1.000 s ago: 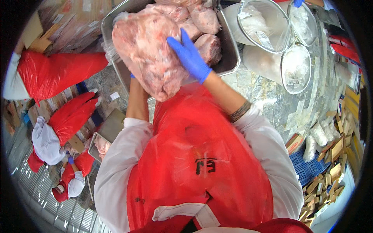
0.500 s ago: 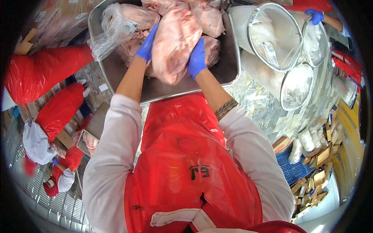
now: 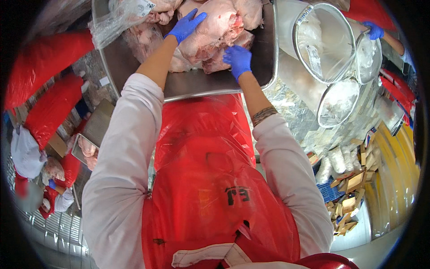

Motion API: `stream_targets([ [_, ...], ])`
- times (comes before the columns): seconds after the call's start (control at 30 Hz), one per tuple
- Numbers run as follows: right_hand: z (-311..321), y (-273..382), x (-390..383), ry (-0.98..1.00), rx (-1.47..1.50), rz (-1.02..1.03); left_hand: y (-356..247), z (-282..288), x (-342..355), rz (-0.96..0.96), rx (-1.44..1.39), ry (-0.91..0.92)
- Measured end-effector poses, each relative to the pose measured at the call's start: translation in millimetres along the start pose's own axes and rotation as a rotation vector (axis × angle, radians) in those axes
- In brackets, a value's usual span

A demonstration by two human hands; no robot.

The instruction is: The person uses a knife to cut and trim raw poultry carcasses in a metal tray. They repeatedly reposition the carcasses and make precise cuts to separate or trim sections of the meat.

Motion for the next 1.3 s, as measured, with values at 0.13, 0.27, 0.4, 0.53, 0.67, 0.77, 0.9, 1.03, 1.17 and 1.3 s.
stream_targets([
  [0.13,34,84,-9,-0.233,-0.266,0.477,-6,15,-53,-0.228,0.366,-0.317],
  [0.27,42,194,-34,-0.429,-0.422,0.802,-41,-35,-124,-0.221,0.348,-0.296],
  [0.4,36,274,-21,-0.546,-0.798,1.098,-52,-83,-124,-0.226,0.23,-0.461],
  [0.53,-5,323,-33,-0.326,-0.886,1.005,-50,-101,-103,-0.274,0.315,-0.403],
  [0.67,3,348,36,-0.034,-1.281,0.862,-10,-115,-114,-0.223,0.388,-0.426],
  [0.77,8,343,65,0.124,-1.467,0.693,3,-109,-151,-0.137,0.34,-0.414],
  [0.9,11,337,63,0.156,-1.342,0.575,10,-110,-180,-0.057,0.377,-0.256],
  [1.03,21,346,22,0.045,-1.324,0.708,9,-94,-200,-0.003,0.279,-0.156],
  [1.17,69,362,-85,0.029,-0.999,0.667,-5,-72,-237,0.055,0.241,-0.174],
  [1.3,73,331,-184,0.21,-0.917,0.658,23,-40,-256,0.07,0.225,-0.205],
])
Point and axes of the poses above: each hand's wrist, its own x-axis towards the middle knuckle, its own z-axis out of the back of the hand, y = z × x, the point moved 1 cm from there along x, towards the middle knuckle, and after that the axes turned 6 degrees about -y, right-handed, at the moved point
